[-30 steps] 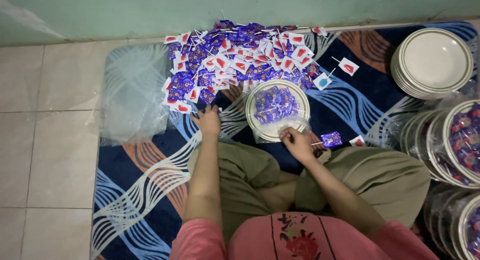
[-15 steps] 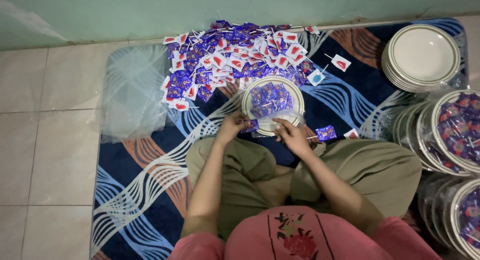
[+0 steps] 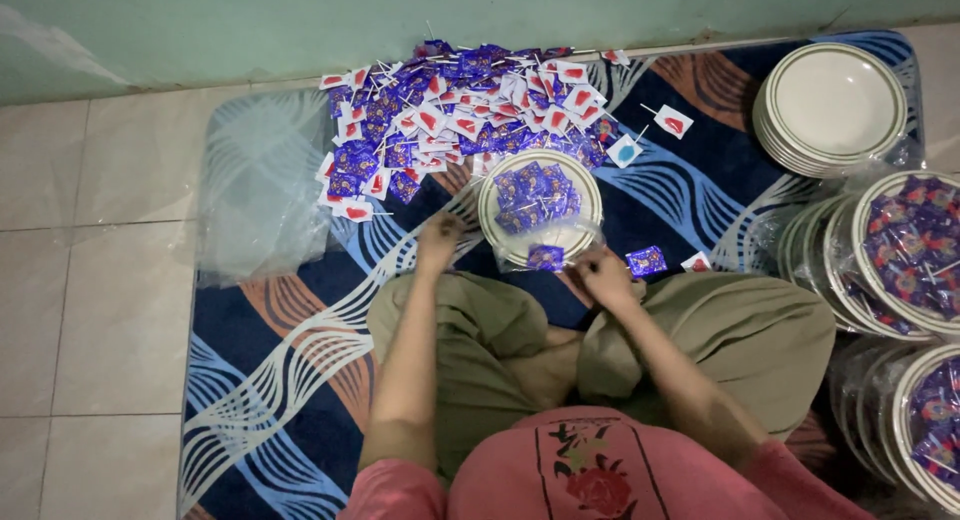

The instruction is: The person places small packets onto a paper plate and then slides the plate into a plastic bag.

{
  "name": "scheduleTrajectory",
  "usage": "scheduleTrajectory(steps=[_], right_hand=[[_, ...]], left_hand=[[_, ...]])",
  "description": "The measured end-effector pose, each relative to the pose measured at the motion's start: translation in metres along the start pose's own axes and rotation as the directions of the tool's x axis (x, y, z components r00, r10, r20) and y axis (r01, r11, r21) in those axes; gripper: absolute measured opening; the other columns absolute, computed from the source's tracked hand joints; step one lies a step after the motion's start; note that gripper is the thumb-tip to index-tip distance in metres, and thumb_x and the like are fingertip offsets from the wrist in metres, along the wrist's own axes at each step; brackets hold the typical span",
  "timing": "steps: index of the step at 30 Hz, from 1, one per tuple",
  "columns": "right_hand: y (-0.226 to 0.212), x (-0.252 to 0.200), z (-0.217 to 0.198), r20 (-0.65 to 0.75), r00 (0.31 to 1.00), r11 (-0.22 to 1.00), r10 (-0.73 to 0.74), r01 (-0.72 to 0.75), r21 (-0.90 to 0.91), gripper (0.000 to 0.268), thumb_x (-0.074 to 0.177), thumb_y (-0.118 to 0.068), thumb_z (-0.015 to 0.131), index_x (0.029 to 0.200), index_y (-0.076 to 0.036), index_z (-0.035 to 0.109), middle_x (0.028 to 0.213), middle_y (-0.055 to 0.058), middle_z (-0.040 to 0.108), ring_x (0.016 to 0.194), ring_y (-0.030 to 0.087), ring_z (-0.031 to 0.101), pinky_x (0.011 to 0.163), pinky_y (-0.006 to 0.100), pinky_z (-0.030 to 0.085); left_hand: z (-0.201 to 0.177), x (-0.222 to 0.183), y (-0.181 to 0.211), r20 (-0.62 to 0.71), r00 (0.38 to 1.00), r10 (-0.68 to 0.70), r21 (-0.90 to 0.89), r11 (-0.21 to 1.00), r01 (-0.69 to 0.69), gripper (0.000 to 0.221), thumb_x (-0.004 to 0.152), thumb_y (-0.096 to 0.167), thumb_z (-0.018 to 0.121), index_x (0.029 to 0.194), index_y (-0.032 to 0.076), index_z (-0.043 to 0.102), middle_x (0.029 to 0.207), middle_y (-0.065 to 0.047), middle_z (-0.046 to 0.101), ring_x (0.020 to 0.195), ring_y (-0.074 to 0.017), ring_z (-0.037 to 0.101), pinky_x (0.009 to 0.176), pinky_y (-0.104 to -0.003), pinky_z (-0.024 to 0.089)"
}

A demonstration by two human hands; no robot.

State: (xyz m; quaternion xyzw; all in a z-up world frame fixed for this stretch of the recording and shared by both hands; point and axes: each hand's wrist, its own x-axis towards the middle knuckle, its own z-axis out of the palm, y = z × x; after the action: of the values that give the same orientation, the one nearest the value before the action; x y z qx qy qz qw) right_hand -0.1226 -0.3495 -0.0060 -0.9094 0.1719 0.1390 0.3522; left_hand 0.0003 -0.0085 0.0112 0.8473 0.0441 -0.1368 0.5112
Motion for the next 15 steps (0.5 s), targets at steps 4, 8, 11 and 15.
scheduleTrajectory(steps=[4,8,11,15], right_hand=[[0.006,-0.001,-0.022,-0.022,0.992,0.992,0.125,-0.125,0.008,0.026,0.094,-0.034,0.059,0.116,-0.03,0.074,0.114,0.01,0.076,0.116,0.038,0.067,0.097,0.053,0.053],[-0.034,-0.019,-0.031,-0.031,0.996,0.994,0.089,-0.087,0.06,0.033,0.095,-0.029,0.055,0.127,-0.031,0.062,0.116,0.015,0.073,0.116,0.043,0.065,0.098,0.058,0.051],[-0.057,-0.025,-0.03,-0.129,0.987,0.992,-0.097,0.107,0.068,0.032,0.094,-0.015,0.059,0.126,-0.018,0.059,0.108,0.026,0.072,0.108,0.049,0.067,0.096,0.058,0.052],[-0.043,-0.008,-0.01,-0.203,0.954,0.974,-0.22,0.205,-0.096,0.014,0.097,-0.022,0.059,0.11,-0.016,0.062,0.093,0.022,0.074,0.097,0.044,0.072,0.088,0.052,0.056]], left_hand=[[-0.033,0.028,-0.047,-0.173,0.983,-0.065,0.171,0.981,0.094,0.025,0.093,0.025,0.067,0.114,0.012,0.07,0.118,-0.015,0.063,0.115,-0.0374,0.062,0.098,-0.049,0.052],[-0.054,0.03,-0.05,-0.228,0.968,-0.107,0.379,0.906,0.19,0.039,0.089,0.031,0.069,0.125,0.017,0.061,0.144,-0.014,0.046,0.133,-0.0411,0.049,0.103,-0.058,0.047],[-0.064,-0.001,0.015,-0.174,0.978,-0.118,0.552,0.81,0.196,0.053,0.092,0.026,0.063,0.144,0.017,0.051,0.161,-0.014,0.03,0.145,-0.0413,0.035,0.108,-0.066,0.04],[-0.059,0.001,0.031,-0.063,0.995,-0.073,0.691,0.716,0.096,0.074,0.096,0.019,0.057,0.163,0.027,0.024,0.173,-0.009,0.004,0.158,-0.0337,0.007,0.112,-0.068,0.035]])
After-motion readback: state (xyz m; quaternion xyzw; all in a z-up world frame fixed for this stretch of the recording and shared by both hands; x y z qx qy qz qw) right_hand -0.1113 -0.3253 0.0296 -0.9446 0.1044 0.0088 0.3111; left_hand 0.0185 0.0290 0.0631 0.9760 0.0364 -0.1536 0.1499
